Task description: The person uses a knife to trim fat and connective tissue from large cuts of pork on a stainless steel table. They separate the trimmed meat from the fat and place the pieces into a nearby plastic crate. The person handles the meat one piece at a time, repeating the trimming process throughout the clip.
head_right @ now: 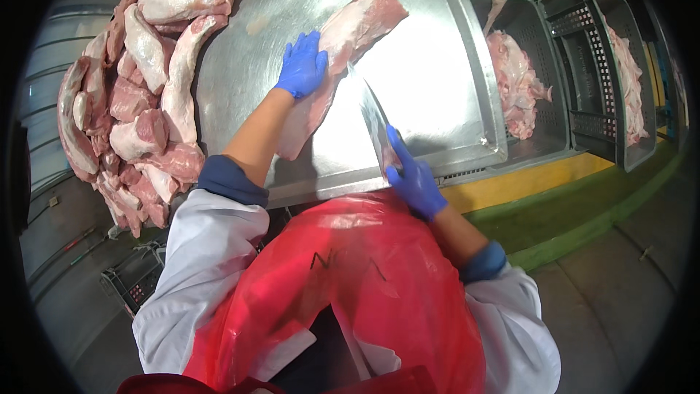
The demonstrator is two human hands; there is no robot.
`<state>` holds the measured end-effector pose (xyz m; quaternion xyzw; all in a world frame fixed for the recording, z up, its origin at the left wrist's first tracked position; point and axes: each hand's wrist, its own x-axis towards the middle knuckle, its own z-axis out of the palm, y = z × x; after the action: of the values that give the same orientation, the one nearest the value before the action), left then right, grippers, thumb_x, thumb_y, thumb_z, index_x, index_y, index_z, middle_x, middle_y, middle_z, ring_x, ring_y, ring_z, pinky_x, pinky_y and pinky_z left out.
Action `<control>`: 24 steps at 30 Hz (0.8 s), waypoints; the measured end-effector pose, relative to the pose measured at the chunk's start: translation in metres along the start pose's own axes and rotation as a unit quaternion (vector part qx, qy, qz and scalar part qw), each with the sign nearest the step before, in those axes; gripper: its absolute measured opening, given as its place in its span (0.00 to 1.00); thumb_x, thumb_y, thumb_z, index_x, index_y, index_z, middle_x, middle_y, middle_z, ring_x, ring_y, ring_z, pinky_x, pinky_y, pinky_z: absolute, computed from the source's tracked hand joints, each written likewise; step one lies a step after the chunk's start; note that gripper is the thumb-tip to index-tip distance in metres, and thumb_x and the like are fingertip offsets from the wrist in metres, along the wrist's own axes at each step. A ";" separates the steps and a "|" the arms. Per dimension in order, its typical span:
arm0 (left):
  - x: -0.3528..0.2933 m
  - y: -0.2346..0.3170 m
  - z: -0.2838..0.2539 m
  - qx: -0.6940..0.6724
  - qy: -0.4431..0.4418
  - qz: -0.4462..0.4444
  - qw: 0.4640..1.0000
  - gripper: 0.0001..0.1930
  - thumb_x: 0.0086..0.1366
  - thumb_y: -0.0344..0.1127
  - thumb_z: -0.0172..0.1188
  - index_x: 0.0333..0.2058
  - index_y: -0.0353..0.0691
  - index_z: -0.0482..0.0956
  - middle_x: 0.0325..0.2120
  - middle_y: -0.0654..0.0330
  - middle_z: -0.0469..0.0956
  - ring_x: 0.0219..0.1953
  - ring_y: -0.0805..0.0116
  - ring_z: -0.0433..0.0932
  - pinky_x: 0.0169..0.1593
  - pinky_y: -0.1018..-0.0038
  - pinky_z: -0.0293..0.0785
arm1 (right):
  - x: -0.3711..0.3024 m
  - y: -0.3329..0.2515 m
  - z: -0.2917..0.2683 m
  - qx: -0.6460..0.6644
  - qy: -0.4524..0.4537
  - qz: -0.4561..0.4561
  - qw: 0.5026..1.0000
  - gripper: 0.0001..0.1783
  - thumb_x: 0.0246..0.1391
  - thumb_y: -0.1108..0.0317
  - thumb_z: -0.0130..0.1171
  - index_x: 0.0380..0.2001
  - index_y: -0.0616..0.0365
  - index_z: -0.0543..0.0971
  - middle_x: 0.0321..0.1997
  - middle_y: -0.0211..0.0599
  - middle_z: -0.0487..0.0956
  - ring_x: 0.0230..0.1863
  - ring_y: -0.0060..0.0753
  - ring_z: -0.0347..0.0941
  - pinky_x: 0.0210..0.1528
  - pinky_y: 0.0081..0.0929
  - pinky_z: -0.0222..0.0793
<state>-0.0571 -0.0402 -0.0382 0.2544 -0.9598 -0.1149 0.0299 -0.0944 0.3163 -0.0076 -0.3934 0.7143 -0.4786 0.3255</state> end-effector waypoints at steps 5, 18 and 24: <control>0.052 0.096 -0.043 0.003 0.132 0.073 0.989 0.18 0.57 0.44 0.59 0.41 0.37 0.77 0.39 0.47 0.77 0.44 0.46 0.75 0.47 0.53 0.72 | 0.038 -0.011 -0.084 0.165 0.139 0.055 0.975 0.42 0.63 0.72 0.51 0.77 0.47 0.47 0.31 0.23 0.76 0.28 0.15 0.69 0.33 0.20 0.72; 0.103 0.124 -0.055 -0.042 -0.033 -0.196 0.979 0.17 0.59 0.44 0.63 0.36 0.34 0.84 0.37 0.40 0.83 0.43 0.43 0.83 0.48 0.55 0.79 | 0.329 -0.164 -0.359 -0.221 0.302 -0.235 0.897 0.44 0.60 0.67 0.51 0.76 0.39 0.47 0.40 0.63 0.81 0.39 0.63 0.80 0.41 0.46 0.75; 0.103 0.090 -0.024 -0.072 -0.056 -0.199 0.976 0.23 0.58 0.53 0.62 0.33 0.33 0.85 0.33 0.37 0.82 0.39 0.42 0.83 0.43 0.55 0.78 | 0.381 -0.057 -0.263 -0.008 0.197 -0.147 0.969 0.42 0.61 0.64 0.55 0.75 0.32 0.53 0.32 0.37 0.80 0.27 0.26 0.73 0.32 0.30 0.75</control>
<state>-0.1871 -0.0207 0.0065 0.4311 -0.8790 -0.2016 -0.0293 -0.4840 0.0826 0.0993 -0.3949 0.7024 -0.5835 0.1010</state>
